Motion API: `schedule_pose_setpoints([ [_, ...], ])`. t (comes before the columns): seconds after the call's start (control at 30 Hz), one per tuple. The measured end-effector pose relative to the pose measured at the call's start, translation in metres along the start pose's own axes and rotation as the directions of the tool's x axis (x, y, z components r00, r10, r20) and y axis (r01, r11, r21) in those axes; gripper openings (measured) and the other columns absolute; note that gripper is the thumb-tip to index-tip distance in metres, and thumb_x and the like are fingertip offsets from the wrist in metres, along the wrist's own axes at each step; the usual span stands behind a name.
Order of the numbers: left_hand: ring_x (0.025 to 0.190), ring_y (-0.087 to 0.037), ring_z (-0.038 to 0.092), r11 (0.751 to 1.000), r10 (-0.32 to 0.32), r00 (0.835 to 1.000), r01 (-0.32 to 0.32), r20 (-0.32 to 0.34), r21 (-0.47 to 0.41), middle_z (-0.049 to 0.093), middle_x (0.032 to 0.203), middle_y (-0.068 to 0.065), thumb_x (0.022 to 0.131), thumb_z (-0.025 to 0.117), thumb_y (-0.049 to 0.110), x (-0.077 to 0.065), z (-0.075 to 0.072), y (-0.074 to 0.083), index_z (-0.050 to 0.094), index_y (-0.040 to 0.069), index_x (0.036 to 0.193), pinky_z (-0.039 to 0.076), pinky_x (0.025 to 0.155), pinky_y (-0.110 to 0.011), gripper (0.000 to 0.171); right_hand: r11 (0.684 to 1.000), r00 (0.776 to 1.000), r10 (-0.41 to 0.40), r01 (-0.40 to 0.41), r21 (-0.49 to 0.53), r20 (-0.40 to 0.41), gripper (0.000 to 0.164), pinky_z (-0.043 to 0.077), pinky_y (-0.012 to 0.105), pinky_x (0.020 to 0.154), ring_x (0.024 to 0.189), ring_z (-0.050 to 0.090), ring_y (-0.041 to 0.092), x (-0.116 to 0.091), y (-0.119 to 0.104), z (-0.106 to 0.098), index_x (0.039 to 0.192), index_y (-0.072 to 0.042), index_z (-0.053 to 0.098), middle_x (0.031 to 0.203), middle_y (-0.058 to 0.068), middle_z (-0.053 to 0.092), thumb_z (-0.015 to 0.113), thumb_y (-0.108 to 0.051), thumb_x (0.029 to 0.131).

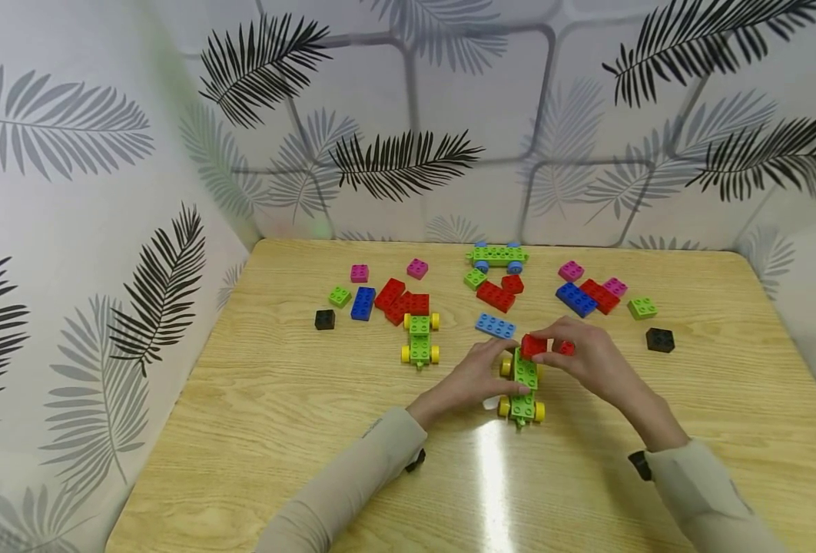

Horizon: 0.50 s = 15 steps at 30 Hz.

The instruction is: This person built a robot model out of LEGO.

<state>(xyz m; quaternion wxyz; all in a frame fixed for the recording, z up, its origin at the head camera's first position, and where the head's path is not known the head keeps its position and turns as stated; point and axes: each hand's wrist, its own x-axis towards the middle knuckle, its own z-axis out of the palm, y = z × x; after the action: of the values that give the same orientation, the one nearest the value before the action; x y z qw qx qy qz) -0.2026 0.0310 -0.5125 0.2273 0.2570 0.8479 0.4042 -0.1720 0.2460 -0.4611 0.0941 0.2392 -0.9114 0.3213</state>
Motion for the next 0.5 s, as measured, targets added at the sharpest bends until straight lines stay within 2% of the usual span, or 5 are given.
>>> schedule_pose_setpoints([
  [0.27,0.136,-0.022,0.032,1.000,-0.004,1.000,0.004,0.003,0.010,0.041,0.147,0.003,0.083,0.072,0.048,0.0010,-0.0012,0.0009,0.038,0.023,0.146,0.036,0.106,-0.047,0.076,1.000,0.996,0.025,-0.025,0.000,0.087,0.029,0.048,0.025,0.063,0.075,0.055,0.012,0.0022,-0.0023,0.0040,0.110,-0.005,0.072,0.093,0.002,0.066,0.077,-0.008,0.081],
  [0.5,0.136,-0.021,0.033,1.000,-0.006,1.000,0.006,0.003,0.007,0.041,0.147,0.003,0.082,0.072,0.049,0.0012,-0.0013,0.0009,0.038,0.023,0.146,0.036,0.106,-0.046,0.077,0.998,0.992,0.047,-0.042,-0.046,0.114,0.030,0.049,0.027,0.064,0.075,0.055,0.014,0.0036,-0.0015,0.0079,0.110,-0.004,0.071,0.092,0.002,0.066,0.077,-0.009,0.081],
])
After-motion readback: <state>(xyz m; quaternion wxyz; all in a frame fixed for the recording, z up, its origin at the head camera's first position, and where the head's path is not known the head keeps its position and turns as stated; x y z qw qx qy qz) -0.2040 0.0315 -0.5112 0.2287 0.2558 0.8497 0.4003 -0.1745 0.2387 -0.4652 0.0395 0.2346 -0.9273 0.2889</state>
